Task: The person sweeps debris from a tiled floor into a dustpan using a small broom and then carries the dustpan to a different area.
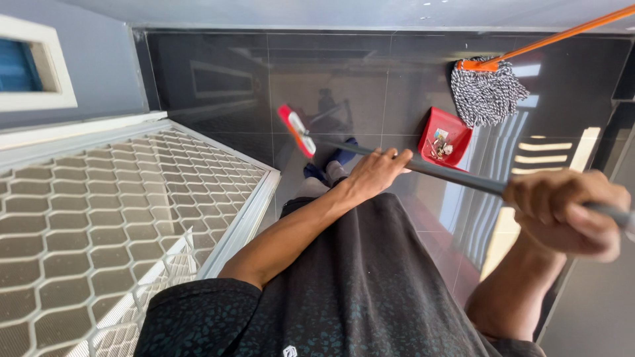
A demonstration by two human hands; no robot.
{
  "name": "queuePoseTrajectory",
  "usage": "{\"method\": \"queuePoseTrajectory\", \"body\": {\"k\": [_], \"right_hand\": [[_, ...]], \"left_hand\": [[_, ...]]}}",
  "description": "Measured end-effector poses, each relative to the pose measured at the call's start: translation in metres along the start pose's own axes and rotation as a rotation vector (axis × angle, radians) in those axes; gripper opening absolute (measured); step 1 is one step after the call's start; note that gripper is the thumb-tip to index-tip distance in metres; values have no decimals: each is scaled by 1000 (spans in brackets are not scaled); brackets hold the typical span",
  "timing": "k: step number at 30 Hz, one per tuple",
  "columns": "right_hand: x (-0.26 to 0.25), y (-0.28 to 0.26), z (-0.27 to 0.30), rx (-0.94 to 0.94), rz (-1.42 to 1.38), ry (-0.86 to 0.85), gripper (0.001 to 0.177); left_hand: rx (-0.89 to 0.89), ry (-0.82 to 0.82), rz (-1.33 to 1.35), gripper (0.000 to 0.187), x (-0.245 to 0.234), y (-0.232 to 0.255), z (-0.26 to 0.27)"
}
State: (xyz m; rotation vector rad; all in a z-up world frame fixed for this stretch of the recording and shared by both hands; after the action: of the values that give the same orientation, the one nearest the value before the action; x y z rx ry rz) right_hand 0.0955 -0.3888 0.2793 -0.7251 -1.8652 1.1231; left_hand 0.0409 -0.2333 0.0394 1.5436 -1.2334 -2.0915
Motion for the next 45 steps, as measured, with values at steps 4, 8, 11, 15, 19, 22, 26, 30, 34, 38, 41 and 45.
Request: {"method": "queuePoseTrajectory", "body": {"k": [4, 8, 11, 15, 19, 22, 26, 30, 34, 38, 41, 45], "right_hand": [[24, 86, -43, 140, -191, -109, 27], [83, 99, -62, 187, -46, -222, 33], [113, 64, -76, 31, 82, -342, 31], [115, 35, -81, 2, 212, -268, 30], [104, 19, -80, -93, 95, -327, 32], [73, 60, -69, -26, -114, -160, 29], [51, 152, -58, 125, -204, 60, 26], [44, 160, -44, 176, -150, 135, 29], [33, 85, -60, 1, 119, 24, 30], [28, 21, -57, -136, 158, 38, 25], [11, 2, -22, -204, 162, 197, 23], [-23, 44, 11, -174, 92, 358, 26]], "left_hand": [[-203, -12, 90, 31, 18, -63, 35], [-203, 345, 105, 28, -12, -88, 50], [-36, 637, 9, 29, -42, -71, 35], [-97, 503, 26, 26, -50, -69, -11], [-175, 352, -29, 19, -48, -57, 5], [-292, 302, 49, 15, -41, -82, 39], [-442, 209, -12, 21, -22, -149, 66], [-300, 285, -34, 31, -9, -160, 47], [-93, 421, 56, 25, -10, -108, -19], [-79, 241, 48, 17, -6, -58, -69], [-71, 111, -36, 16, -1, -43, -81], [-62, 14, -117, 16, 15, -70, -79]]}}
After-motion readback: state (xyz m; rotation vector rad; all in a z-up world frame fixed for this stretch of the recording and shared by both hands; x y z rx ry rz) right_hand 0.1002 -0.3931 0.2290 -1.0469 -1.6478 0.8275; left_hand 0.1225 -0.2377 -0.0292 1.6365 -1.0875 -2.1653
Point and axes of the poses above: each hand's wrist, its own z-axis away from the middle knuckle, its own x-axis out of the palm, y = z × x, the point moved 9 cm from there along -z, towards the middle knuckle, and after that the axes turned 3 degrees about -y, right-handed, at the moved point
